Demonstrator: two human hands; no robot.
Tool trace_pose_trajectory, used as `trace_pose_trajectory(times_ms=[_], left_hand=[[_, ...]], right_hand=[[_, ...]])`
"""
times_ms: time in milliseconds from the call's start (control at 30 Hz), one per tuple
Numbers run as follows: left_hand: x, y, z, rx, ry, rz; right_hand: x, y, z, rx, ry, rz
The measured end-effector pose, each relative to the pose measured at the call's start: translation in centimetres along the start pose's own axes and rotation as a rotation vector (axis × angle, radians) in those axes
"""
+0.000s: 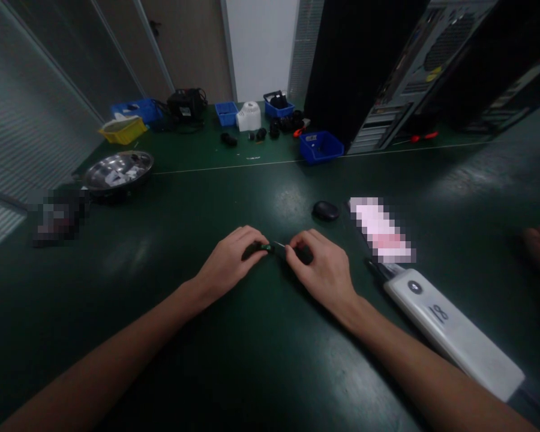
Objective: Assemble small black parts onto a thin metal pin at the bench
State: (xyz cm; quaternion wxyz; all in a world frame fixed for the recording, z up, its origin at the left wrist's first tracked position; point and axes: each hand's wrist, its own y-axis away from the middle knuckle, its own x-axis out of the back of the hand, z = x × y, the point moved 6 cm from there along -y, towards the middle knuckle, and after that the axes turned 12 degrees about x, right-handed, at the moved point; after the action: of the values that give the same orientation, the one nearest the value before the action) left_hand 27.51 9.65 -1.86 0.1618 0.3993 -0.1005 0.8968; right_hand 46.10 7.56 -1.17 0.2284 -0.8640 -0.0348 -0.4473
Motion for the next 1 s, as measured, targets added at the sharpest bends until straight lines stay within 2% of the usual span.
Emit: trace_pose_trajectory(times_ms=[233,500,800,1000], left_hand=[[0.0,-0.4,-0.8,-0.027,0.015,-0.067],[0.4,-0.4,-0.9,-0.006,0.038,-0.04],[0.4,-0.4,-1.0,-0.063,0.091,-0.035],[0.1,-0.3,-0.7,-0.128,0.152,-0.073]], right_hand=[[-0.1,-0.1,-0.6,0.068,-0.034,-0.038],[-0.3,0.0,-0.8,0.099,-0.035,-0.049],[-0.2,0.0,-1.1,0.129,-0.029,-0.08],[-0.3,-0.1,-1.4,0.173,-0.053,-0.096]])
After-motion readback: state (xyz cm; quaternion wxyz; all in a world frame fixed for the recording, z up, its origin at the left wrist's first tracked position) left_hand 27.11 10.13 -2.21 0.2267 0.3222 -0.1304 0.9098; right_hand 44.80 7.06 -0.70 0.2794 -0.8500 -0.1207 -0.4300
